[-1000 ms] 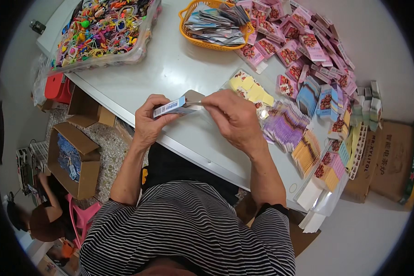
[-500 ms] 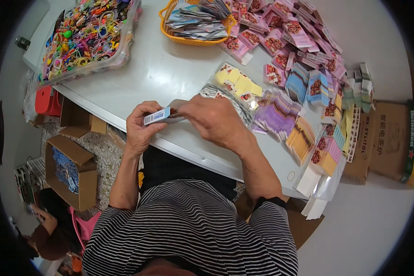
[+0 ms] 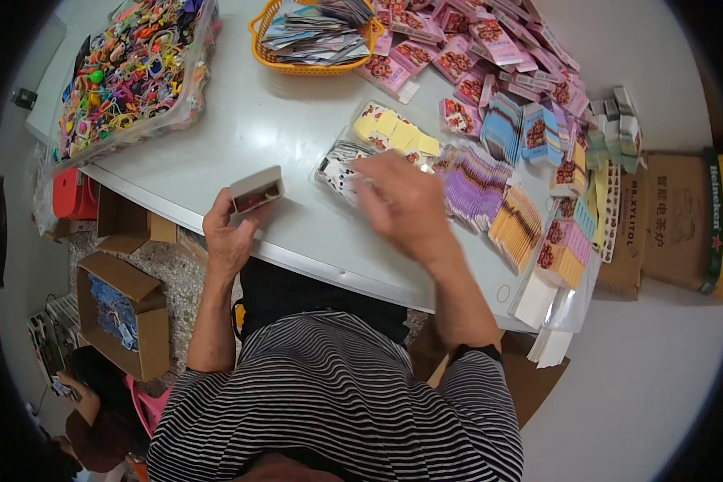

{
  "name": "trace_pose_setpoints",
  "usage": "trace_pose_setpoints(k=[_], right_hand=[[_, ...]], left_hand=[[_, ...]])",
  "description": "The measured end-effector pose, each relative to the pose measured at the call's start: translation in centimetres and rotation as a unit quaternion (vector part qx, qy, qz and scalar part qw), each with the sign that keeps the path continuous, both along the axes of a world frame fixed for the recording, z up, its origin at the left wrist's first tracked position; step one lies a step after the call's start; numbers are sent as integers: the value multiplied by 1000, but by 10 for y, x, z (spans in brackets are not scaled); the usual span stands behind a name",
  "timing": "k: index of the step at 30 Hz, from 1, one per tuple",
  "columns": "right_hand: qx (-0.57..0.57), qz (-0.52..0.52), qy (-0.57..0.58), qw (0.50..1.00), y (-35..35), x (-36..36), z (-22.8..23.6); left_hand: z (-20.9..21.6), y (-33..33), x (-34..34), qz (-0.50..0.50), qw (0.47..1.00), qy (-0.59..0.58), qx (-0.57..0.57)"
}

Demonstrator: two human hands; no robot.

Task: Packaging small colorful hair accessories into small boxes and bags at a workspace.

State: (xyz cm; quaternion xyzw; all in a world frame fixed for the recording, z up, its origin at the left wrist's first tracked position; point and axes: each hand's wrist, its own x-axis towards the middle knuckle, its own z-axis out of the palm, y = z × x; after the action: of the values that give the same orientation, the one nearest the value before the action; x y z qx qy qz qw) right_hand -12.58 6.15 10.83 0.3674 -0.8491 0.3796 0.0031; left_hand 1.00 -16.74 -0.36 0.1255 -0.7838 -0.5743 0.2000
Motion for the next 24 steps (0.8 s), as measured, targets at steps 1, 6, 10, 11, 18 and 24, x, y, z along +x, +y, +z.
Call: trace_pose_setpoints(k=[1, 6, 10, 11, 18, 24], right_hand=[[59, -26, 18, 998, 17, -10, -2], [189, -83, 74, 976, 55, -25, -20], [224, -79, 81, 968, 50, -23, -27], [231, -86, 85, 966, 49, -23, -28], [215, -98, 75, 969, 55, -31, -39], [44, -126, -44, 990, 67, -26, -29]], left_hand=[[-1, 3, -2, 13, 997, 1, 78], [-9, 8, -10, 23, 984, 4, 176], [-9, 5, -10, 20, 990, 2, 142], [-10, 6, -10, 19, 989, 5, 149], [-12, 8, -10, 19, 987, 16, 161], [-13, 6, -9, 13, 986, 21, 163]])
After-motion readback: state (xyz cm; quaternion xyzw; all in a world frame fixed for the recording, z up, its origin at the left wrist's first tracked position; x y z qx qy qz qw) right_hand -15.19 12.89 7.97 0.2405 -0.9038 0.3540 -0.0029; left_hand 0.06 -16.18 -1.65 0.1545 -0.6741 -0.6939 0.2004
